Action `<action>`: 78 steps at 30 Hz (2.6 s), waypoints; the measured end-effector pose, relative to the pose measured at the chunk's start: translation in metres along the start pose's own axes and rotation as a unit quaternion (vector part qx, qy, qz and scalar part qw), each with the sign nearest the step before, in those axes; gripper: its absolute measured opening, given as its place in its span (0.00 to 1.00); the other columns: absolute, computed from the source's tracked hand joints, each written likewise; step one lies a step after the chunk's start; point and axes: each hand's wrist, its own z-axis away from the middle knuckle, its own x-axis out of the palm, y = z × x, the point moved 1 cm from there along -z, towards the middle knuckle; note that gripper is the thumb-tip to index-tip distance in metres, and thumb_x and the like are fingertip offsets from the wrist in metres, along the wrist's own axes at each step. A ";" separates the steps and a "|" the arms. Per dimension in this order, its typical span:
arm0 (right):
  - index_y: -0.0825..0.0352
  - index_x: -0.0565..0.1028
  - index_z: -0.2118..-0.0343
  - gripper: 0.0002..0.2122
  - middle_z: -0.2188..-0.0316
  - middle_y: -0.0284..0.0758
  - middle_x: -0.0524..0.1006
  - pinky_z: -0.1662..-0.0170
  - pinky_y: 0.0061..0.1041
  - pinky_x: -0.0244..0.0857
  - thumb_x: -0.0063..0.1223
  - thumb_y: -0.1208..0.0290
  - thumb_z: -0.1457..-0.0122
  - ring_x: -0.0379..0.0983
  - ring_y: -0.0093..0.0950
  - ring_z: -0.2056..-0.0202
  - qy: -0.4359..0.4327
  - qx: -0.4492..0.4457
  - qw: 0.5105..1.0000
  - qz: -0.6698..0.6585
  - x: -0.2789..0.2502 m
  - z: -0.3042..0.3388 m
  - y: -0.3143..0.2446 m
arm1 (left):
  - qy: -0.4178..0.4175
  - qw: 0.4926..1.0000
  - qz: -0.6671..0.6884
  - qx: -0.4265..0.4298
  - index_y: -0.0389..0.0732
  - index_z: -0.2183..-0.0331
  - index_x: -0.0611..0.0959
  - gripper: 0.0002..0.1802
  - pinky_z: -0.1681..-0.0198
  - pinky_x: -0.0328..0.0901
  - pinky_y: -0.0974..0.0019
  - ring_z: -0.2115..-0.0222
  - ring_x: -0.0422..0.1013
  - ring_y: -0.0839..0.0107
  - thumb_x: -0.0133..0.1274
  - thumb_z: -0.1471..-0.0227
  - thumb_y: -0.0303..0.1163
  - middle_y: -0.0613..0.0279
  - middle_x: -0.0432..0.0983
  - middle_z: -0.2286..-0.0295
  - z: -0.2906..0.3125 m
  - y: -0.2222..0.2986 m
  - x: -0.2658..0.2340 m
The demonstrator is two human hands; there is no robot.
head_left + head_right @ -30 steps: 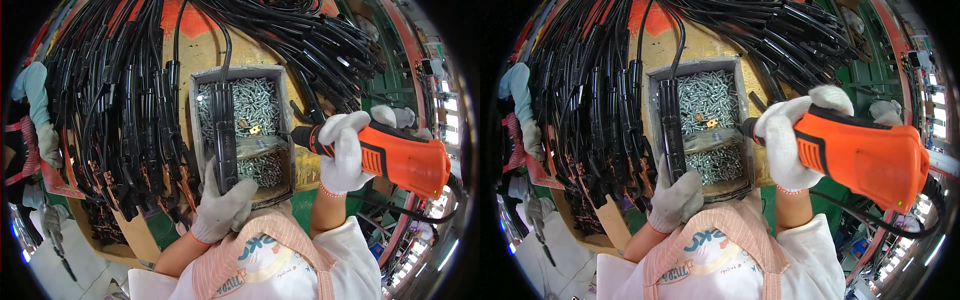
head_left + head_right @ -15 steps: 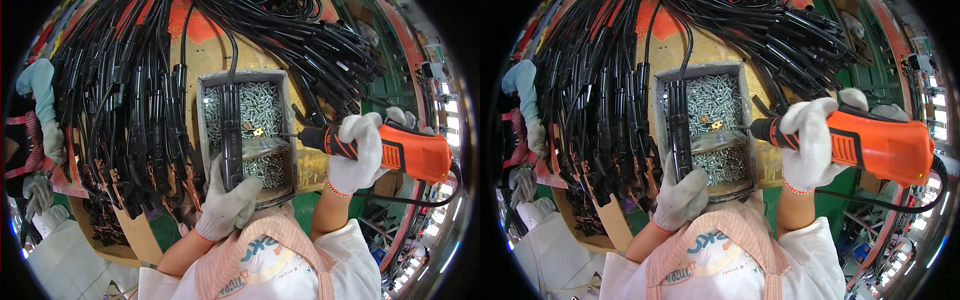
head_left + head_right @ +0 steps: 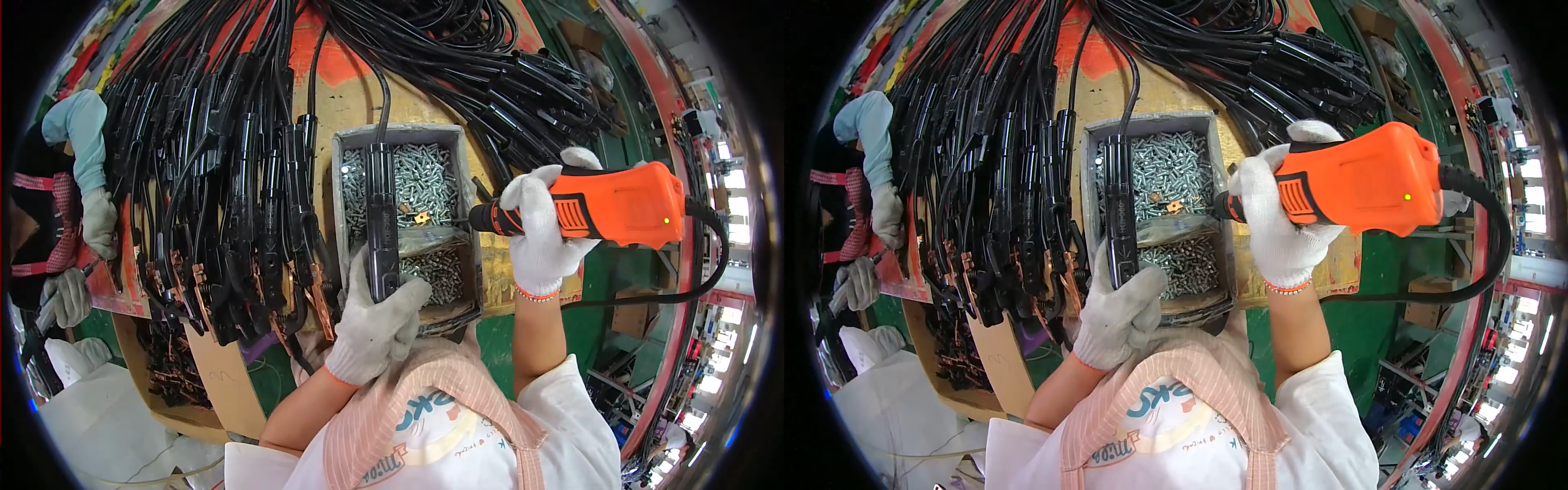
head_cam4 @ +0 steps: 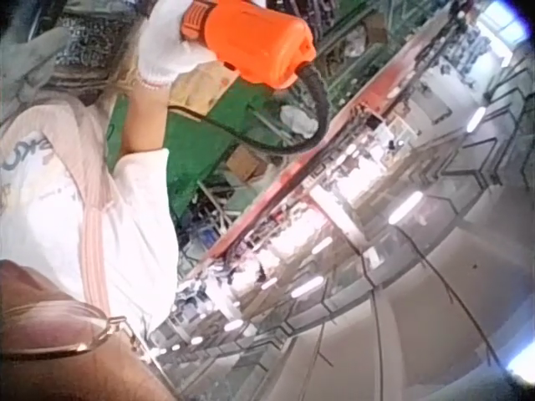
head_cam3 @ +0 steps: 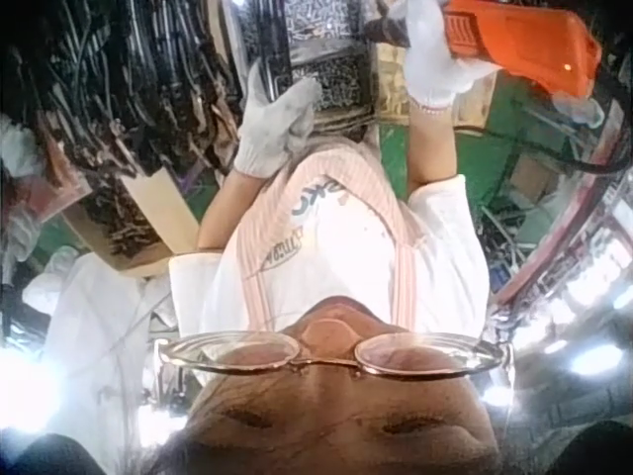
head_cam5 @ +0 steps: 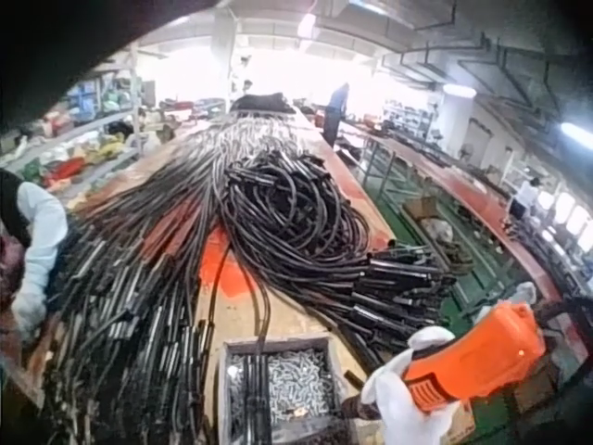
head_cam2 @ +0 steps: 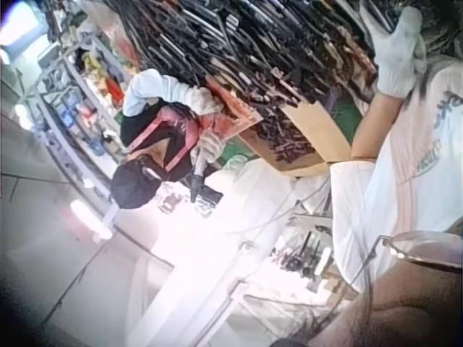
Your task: The person assembles plastic casings onto electrical cables by securing them with screws using a power screwdriver.
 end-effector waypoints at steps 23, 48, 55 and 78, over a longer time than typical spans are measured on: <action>0.66 0.62 0.50 0.16 0.80 0.22 0.55 0.71 0.16 0.52 0.48 0.79 0.41 0.52 0.16 0.79 0.016 0.036 0.903 -0.428 -0.017 -0.012 -0.057 | 0.014 1.000 0.002 -0.010 0.41 0.37 0.46 0.51 0.87 0.59 0.73 0.87 0.62 0.80 0.61 0.53 0.26 0.67 0.69 0.77 -0.001 -0.002 0.000; 0.63 0.62 0.45 0.22 0.80 0.26 0.58 0.73 0.12 0.54 0.45 0.83 0.44 0.52 0.17 0.81 -0.075 -0.083 0.947 -0.302 0.019 0.011 -0.069 | 0.016 0.998 -0.031 0.049 0.39 0.37 0.47 0.48 0.86 0.61 0.74 0.86 0.64 0.80 0.57 0.51 0.25 0.64 0.72 0.75 -0.002 -0.007 0.003; 0.58 0.60 0.52 0.18 0.76 0.41 0.73 0.73 0.37 0.68 0.43 0.51 0.34 0.71 0.32 0.78 -0.262 0.085 0.874 -0.399 -0.006 0.007 -0.062 | 0.030 0.994 -0.070 0.083 0.41 0.37 0.47 0.45 0.92 0.57 0.73 0.90 0.63 0.76 0.51 0.52 0.22 0.64 0.69 0.78 -0.009 -0.014 0.001; 0.57 0.60 0.48 0.30 0.77 0.36 0.71 0.78 0.28 0.65 0.59 0.88 0.52 0.68 0.29 0.83 -0.085 -0.043 0.911 -0.401 -0.011 0.013 -0.071 | 0.008 0.994 -0.105 0.042 0.41 0.37 0.46 0.49 0.88 0.59 0.72 0.87 0.64 0.78 0.58 0.51 0.28 0.66 0.70 0.79 0.003 -0.010 0.015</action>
